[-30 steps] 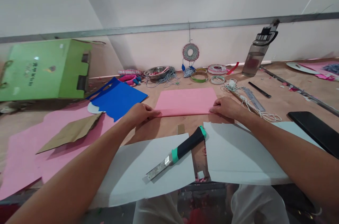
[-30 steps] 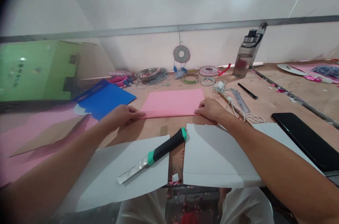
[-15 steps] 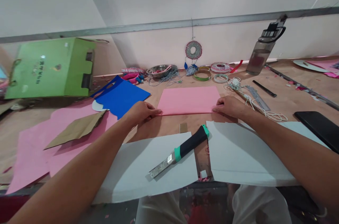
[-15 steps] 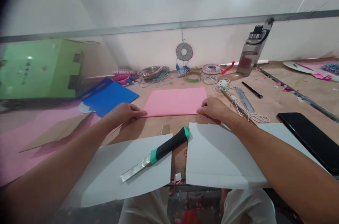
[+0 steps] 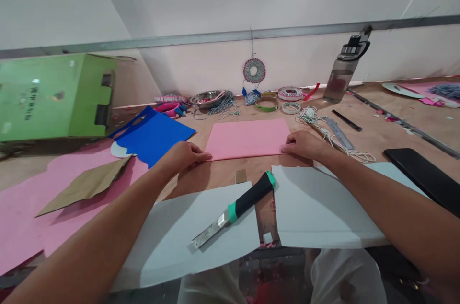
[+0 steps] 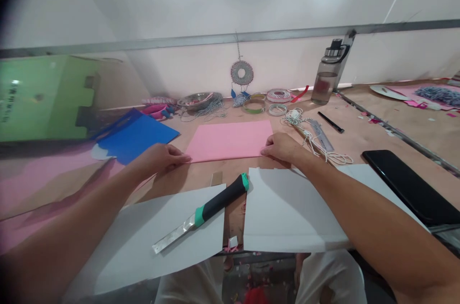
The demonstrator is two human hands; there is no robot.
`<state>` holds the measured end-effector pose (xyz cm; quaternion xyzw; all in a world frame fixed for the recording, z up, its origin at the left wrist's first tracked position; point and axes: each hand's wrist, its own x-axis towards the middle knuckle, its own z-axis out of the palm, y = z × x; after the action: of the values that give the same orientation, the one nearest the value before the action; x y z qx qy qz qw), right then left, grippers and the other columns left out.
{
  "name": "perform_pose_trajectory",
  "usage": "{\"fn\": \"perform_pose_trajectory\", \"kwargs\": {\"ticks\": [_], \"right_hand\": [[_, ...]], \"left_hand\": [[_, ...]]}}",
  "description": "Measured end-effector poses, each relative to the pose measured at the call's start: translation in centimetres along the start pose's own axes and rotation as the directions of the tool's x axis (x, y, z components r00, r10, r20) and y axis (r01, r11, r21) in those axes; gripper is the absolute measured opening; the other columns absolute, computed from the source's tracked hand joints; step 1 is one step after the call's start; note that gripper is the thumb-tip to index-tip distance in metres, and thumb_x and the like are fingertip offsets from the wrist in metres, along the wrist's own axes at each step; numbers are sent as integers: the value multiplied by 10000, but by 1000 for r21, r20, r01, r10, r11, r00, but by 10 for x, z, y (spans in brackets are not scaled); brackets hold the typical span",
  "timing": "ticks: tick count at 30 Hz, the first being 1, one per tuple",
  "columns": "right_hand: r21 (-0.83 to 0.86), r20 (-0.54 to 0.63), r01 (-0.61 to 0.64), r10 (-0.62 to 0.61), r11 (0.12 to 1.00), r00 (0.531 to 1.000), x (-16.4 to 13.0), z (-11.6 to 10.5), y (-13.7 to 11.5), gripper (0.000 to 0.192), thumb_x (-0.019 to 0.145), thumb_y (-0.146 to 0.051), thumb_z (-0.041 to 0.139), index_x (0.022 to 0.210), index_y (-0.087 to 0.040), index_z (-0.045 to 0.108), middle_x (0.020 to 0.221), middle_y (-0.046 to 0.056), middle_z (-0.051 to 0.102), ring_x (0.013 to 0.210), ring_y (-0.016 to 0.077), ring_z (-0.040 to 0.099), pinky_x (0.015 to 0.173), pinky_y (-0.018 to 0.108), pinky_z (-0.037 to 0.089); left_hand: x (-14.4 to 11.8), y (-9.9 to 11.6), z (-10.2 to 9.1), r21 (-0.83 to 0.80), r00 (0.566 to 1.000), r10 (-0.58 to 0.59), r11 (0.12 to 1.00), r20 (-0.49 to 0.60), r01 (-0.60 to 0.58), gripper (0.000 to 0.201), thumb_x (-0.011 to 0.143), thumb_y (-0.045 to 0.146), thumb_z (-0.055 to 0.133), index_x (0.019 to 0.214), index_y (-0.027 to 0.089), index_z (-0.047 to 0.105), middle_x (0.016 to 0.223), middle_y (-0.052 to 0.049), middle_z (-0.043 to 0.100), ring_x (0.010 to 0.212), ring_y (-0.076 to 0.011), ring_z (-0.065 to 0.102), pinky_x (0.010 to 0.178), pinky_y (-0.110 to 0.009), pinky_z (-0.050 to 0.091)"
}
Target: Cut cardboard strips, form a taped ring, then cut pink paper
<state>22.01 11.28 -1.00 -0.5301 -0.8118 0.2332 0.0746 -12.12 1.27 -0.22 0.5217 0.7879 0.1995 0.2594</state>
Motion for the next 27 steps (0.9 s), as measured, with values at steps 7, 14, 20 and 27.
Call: {"fn": "perform_pose_trajectory", "kwargs": {"ticks": [7, 14, 20, 27], "right_hand": [[-56, 12, 18, -17, 998, 1000, 1, -4, 6, 212, 716, -379, 693, 779, -177, 716, 708, 20, 688, 639, 145, 582, 539, 245, 352], [-99, 26, 14, -12, 995, 1000, 0, -6, 4, 235, 734, -375, 675, 854, -181, 731, 788, 35, 716, 699, 159, 609, 556, 240, 371], [-93, 48, 22, -18, 995, 999, 4, -4, 8, 196, 730, -360, 658, 801, -184, 709, 748, 37, 707, 681, 168, 611, 555, 246, 370], [-107, 11, 12, -11, 994, 1000, 7, -3, 10, 262, 701, -327, 669, 920, -185, 645, 868, 53, 705, 755, 181, 616, 565, 244, 377]], "left_hand": [[1, 3, -2, 82, 999, -29, 996, 33, 27, 369, 552, 553, 743, 590, 195, 664, 507, -16, 553, 516, -155, 448, 515, -275, 274], [3, 3, -2, 103, 999, -29, 994, 29, 26, 379, 554, 561, 737, 598, 195, 651, 558, -27, 591, 563, -169, 492, 523, -266, 298], [9, -3, 1, 212, 999, 35, 977, 10, -36, 361, 612, 558, 705, 597, 204, 637, 559, -23, 598, 566, -179, 517, 511, -276, 287], [14, -11, 5, 394, 970, 237, 898, -60, -195, 375, 723, 479, 669, 959, 189, 696, 1064, -94, 660, 753, -214, 638, 619, -290, 460]]}}
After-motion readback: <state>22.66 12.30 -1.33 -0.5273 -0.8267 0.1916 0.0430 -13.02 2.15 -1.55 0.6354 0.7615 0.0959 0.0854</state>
